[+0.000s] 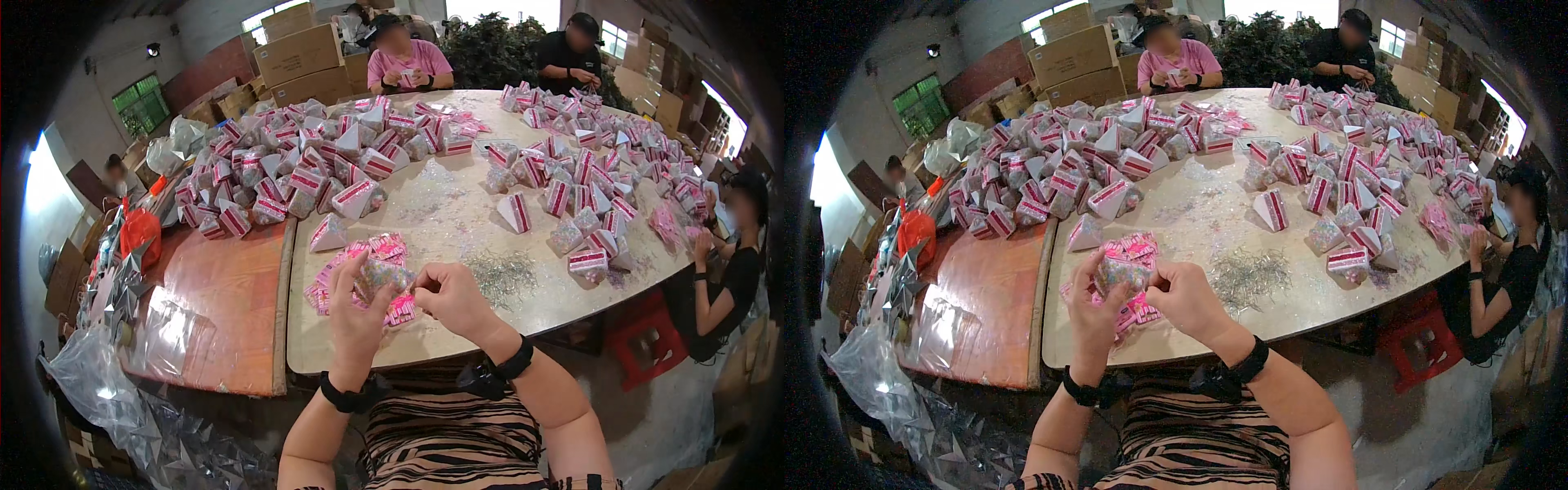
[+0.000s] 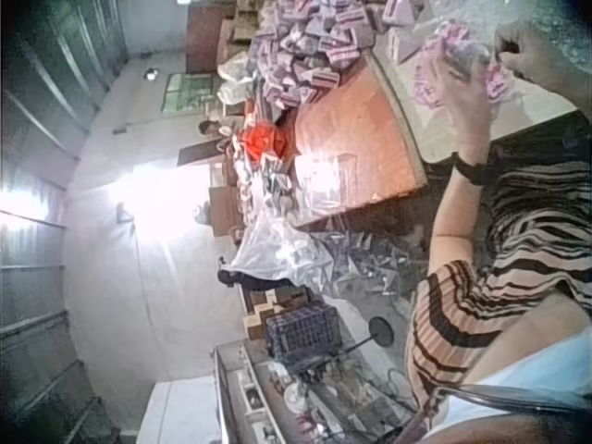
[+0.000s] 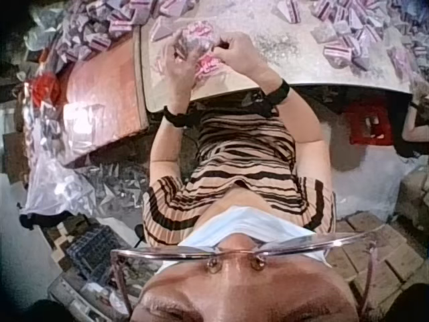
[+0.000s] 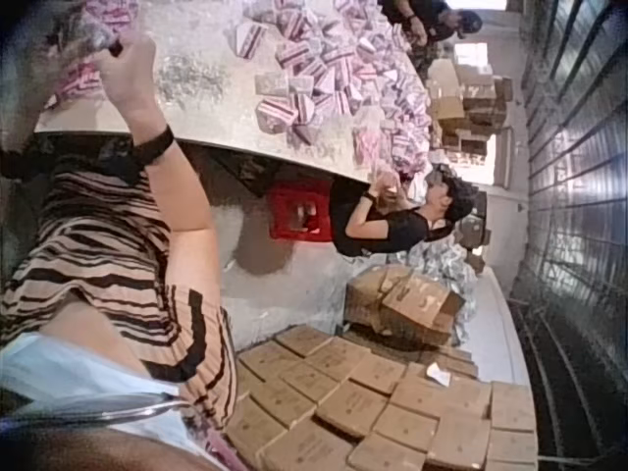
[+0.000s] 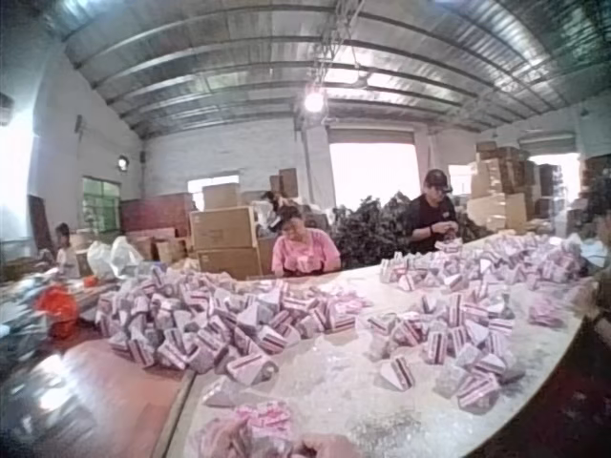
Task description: The person sits at a table in a warehouse setting, repeatedly picking up small pink packets and inserting them into clear plastic bags containing colorful beads. The person seals each bag and places it on the table among many others.
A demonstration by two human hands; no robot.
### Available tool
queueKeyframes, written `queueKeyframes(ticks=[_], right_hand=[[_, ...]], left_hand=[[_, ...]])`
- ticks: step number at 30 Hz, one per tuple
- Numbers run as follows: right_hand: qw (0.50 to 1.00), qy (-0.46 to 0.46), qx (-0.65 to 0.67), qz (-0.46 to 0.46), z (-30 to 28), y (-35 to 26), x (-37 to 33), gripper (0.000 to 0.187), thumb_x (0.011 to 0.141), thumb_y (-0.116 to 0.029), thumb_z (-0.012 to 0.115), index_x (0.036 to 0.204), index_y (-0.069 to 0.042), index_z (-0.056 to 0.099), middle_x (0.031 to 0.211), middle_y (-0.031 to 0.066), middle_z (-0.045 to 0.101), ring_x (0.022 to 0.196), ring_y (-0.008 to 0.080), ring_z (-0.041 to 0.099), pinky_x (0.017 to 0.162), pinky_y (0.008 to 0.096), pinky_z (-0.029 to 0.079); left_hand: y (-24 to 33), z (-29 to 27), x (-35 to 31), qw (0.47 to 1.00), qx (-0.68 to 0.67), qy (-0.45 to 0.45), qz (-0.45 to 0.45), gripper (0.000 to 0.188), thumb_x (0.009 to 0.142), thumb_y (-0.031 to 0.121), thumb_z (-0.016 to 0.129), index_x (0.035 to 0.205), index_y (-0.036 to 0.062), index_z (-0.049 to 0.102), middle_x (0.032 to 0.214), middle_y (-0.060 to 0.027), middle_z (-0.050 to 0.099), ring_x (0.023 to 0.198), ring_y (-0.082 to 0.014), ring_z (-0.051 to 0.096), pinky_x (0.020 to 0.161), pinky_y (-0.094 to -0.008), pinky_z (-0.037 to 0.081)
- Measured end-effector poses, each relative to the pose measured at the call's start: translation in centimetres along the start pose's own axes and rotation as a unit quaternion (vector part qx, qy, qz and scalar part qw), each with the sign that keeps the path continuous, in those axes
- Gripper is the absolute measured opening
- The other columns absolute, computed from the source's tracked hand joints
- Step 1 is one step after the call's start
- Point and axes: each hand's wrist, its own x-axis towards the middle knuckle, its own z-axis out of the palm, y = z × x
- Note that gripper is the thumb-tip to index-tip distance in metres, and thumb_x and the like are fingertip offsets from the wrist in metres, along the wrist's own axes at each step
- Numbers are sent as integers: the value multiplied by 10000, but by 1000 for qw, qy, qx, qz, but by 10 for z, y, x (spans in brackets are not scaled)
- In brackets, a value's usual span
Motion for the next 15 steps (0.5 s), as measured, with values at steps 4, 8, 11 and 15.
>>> queueKeyframes(ticks=[4, 8, 11, 15], right_hand=[[1000, 5, -10, -13, 0, 0, 0, 81, 782, -39, 623, 760, 39, 625, 583, 19, 575, 514, 57, 528, 468, 233, 414], [1000, -4, -29, 0, 0, -5, -1, 86, 803, -39, 609, 774, 40, 628, 609, 17, 587, 526, 60, 535, 479, 226, 420], [994, -42, 87, 45, -6, -2, -2, 75, 832, -36, 642, 802, 33, 642, 650, 27, 615, 539, 74, 555, 492, 221, 440], [985, -83, 143, 46, -19, -9, -7, 92, 837, -50, 708, 816, 22, 653, 688, 51, 645, 557, 95, 589, 504, 224, 469]], left_hand=[[14, 0, -2, 999, 39, 4, 17, 557, 732, 24, 740, 1257, -6, 557, 1149, -141, 570, 1090, -280, 531, 960, -374, 420], [5, 2, -5, 999, 29, 15, 36, 557, 737, 28, 743, 1261, -5, 557, 1129, -134, 573, 1077, -266, 538, 948, -365, 426], [-1, 1, -4, 999, -48, 3, -13, 540, 770, 48, 733, 1276, -4, 551, 1122, -117, 584, 1034, -221, 569, 910, -346, 459], [5, -3, -1, 974, -183, -42, -126, 539, 820, 64, 700, 1324, 9, 518, 1105, -107, 600, 961, -166, 605, 845, -306, 507]])
